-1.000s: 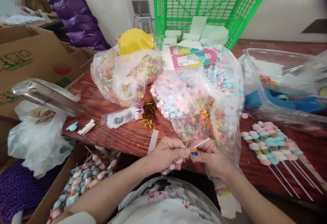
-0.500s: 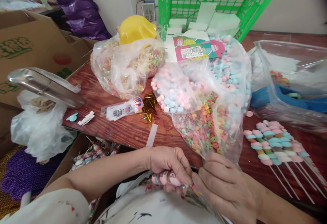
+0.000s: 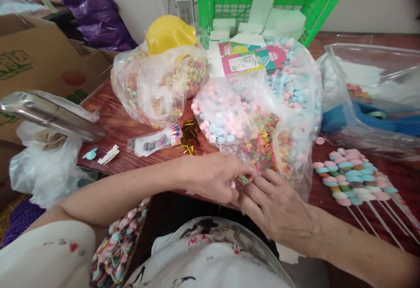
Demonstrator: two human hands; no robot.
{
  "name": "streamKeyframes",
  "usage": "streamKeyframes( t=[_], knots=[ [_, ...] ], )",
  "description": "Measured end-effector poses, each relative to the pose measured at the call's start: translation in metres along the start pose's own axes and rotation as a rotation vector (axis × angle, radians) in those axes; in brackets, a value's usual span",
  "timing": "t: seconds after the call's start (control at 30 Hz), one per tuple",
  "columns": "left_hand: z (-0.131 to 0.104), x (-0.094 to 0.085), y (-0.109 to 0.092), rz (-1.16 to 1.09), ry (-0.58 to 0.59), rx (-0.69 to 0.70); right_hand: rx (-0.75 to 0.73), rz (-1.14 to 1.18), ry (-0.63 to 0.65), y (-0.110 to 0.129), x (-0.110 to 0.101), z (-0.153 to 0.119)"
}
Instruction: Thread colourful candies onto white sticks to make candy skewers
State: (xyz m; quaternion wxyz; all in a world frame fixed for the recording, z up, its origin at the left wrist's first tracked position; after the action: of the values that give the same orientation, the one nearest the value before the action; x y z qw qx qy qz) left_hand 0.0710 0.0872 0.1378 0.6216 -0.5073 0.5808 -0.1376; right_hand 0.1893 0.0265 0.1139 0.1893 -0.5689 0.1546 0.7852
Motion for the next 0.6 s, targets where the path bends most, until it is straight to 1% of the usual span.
streamKeyframes(
  t=[0.07, 0.1, 0.13, 0.2, 0.23, 0.27, 0.3, 0.33, 0.37, 0.4, 0.43, 0.47, 0.5, 0.53, 0.57, 0.6],
  knots=[
    [0.003, -0.012, -0.014, 0.348, -0.252, 0.045, 0.200, 0.134, -0.068, -0.024, 0.004, 0.006],
    [0.005, -0.015, -0.018, 0.474, -0.354, 0.072, 0.320, 0.237, -0.139, -0.039, 0.005, 0.008],
    [0.007, -0.014, -0.019, 0.561, -0.433, 0.100, 0.447, 0.344, -0.223, -0.055, 0.004, 0.010],
    [0.011, -0.008, -0.014, 0.632, -0.553, 0.166, 0.584, 0.382, -0.344, -0.080, 0.001, 0.015],
    [0.012, -0.004, -0.008, 0.604, -0.614, 0.204, 0.642, 0.388, -0.411, -0.087, -0.003, 0.017],
    [0.013, 0.000, -0.002, 0.528, -0.675, 0.233, 0.700, 0.437, -0.502, -0.091, -0.006, 0.019],
    [0.013, 0.003, 0.006, 0.388, -0.741, 0.256, 0.763, 0.555, -0.623, -0.091, -0.008, 0.020],
    [0.013, 0.006, 0.014, 0.194, -0.781, 0.244, 0.816, 0.734, -0.757, -0.086, -0.007, 0.020],
    [0.013, 0.008, 0.023, -0.038, -0.792, 0.195, 0.856, 0.978, -0.883, -0.078, -0.002, 0.020],
    [0.012, 0.009, 0.031, -0.289, -0.792, 0.136, 0.855, 1.212, -0.959, -0.065, 0.005, 0.023],
    [0.010, 0.010, 0.036, -0.530, -0.780, 0.078, 0.837, 1.406, -0.946, -0.051, 0.014, 0.027],
    [0.007, 0.009, 0.038, -0.742, -0.765, 0.041, 0.826, 1.560, -0.857, -0.035, 0.023, 0.031],
    [0.001, 0.006, 0.037, -0.905, -0.749, 0.036, 0.817, 1.679, -0.743, -0.021, 0.032, 0.034],
    [-0.005, 0.001, 0.033, -1.010, -0.722, 0.058, 0.818, 1.762, -0.641, -0.010, 0.039, 0.034],
    [-0.011, -0.005, 0.029, -1.057, -0.690, 0.096, 0.827, 1.806, -0.567, -0.003, 0.045, 0.033],
    [-0.018, -0.011, 0.026, -1.060, -0.674, 0.137, 0.842, 1.814, -0.533, -0.001, 0.048, 0.030]
  ],
)
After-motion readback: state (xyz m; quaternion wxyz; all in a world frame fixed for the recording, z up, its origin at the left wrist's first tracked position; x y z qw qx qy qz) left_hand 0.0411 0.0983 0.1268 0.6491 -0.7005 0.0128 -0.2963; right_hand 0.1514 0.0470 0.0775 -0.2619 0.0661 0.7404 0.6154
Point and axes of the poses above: each hand's wrist, its own z-axis towards the middle knuckle, its own x-axis out of the palm, y = z × x, the point moved 4 cm from there along z, towards the middle knuckle, and after that the axes turned 2 degrees about y, right-handed, at the moved point
